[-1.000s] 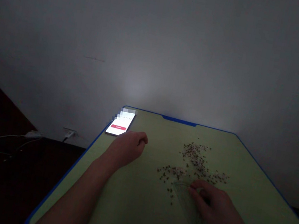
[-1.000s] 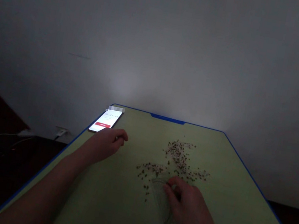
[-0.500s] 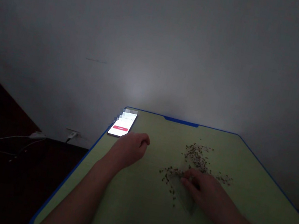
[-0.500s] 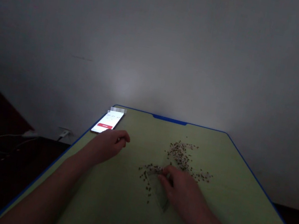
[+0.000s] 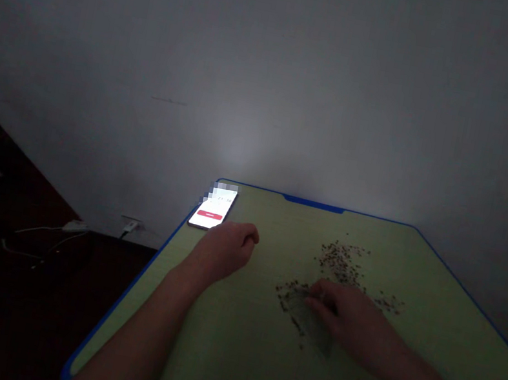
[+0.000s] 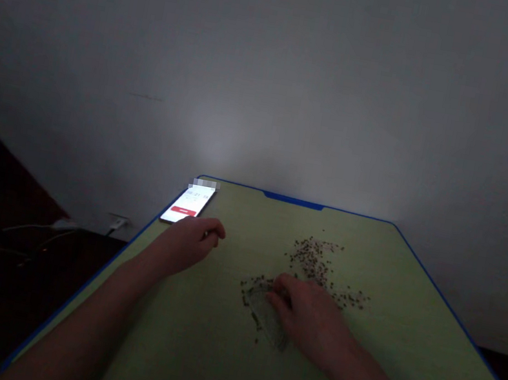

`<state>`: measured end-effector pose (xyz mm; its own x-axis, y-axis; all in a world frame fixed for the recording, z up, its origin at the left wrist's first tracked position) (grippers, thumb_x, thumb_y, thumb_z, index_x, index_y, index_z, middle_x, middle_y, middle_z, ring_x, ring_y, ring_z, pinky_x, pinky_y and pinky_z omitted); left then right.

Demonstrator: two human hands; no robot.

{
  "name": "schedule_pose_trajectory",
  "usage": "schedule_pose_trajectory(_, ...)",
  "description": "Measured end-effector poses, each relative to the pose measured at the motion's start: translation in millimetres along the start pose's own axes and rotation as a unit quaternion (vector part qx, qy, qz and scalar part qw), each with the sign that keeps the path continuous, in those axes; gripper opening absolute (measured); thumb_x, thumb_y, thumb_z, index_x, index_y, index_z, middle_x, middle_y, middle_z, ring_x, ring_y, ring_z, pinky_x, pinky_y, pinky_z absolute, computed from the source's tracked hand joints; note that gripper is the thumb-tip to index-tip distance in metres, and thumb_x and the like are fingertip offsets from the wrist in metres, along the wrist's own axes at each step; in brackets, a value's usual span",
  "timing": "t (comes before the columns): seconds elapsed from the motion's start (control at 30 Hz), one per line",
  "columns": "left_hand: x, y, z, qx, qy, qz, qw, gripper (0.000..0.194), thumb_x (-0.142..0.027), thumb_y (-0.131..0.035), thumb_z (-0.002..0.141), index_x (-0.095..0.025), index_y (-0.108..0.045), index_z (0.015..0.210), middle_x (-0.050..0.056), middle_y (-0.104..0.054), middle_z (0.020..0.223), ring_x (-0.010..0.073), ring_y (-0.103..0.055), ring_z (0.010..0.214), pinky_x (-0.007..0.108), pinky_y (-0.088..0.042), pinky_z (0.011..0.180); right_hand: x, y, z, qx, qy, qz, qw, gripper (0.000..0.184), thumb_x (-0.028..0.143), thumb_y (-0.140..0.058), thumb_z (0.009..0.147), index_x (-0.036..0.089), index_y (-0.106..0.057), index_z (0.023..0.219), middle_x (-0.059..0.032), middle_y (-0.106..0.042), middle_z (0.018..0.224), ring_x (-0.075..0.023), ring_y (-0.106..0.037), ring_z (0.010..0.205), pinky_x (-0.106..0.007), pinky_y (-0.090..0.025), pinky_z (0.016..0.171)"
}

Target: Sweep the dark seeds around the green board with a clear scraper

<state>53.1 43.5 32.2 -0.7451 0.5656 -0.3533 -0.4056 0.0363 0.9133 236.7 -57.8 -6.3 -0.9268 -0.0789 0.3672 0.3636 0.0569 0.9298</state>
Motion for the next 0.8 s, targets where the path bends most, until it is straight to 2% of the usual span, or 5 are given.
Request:
schedule_pose_trajectory(0.23, 0.4, 0.5, 0.7, -0.003, 0.0, 0.016, 1.0, 0.026, -0.019, -0.04, 0.079, -0.02, -0.065, 0.085, 0.003, -0.067, 0.07, 0.0142, -0.057, 0.06, 0.025, -0.037, 0.056, 8.7, -2.9, 11.3, 0.008, 0.039, -0.008, 0.999, 0.018, 0.031, -0.047, 0.086, 0.022, -0.061, 0.082, -0.001, -0.065, 0.071, -0.0153, -0.057, 0.063, -0.025, -0.034, 0.055)
schedule_pose_trajectory(0.47, -0.1, 2.0, 0.0, 0.003, 0.009, 0.01, 1.0, 0.026, -0.019, -0.04, 0.079, -0.02, -0.065, 0.084, 0.002, -0.066, 0.068, 0.013, -0.056, 0.058, 0.024, -0.038, 0.056, 25.6, -6.1, 5.6, 0.047, 0.102, 0.012, 0.994, 0.014, 0.027, -0.049, 0.085, 0.022, -0.061, 0.08, 0.0015, -0.063, 0.066, -0.0127, -0.055, 0.059, -0.022, -0.032, 0.052)
schedule_pose_trajectory(0.8, -0.6, 2.0, 0.6, -0.006, 0.007, -0.003, 1.0, 0.026, -0.019, -0.04, 0.079, -0.019, -0.065, 0.086, 0.003, -0.068, 0.073, 0.0133, -0.057, 0.06, 0.026, -0.04, 0.058, 45.3, -20.2, -7.4, 0.064, 0.102, 0.044, 0.992, 0.011, 0.025, -0.052, 0.083, 0.022, -0.061, 0.077, 0.0004, -0.063, 0.066, -0.0128, -0.055, 0.058, -0.023, -0.033, 0.052)
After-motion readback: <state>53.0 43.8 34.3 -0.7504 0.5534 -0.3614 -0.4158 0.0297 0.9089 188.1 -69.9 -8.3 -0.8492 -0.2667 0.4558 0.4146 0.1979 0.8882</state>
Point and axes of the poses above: each hand's wrist, its own z-axis towards the middle knuckle, its own y-axis out of the back of the hand, x = y × z, the point moved 6 cm from there along z, towards the middle knuckle
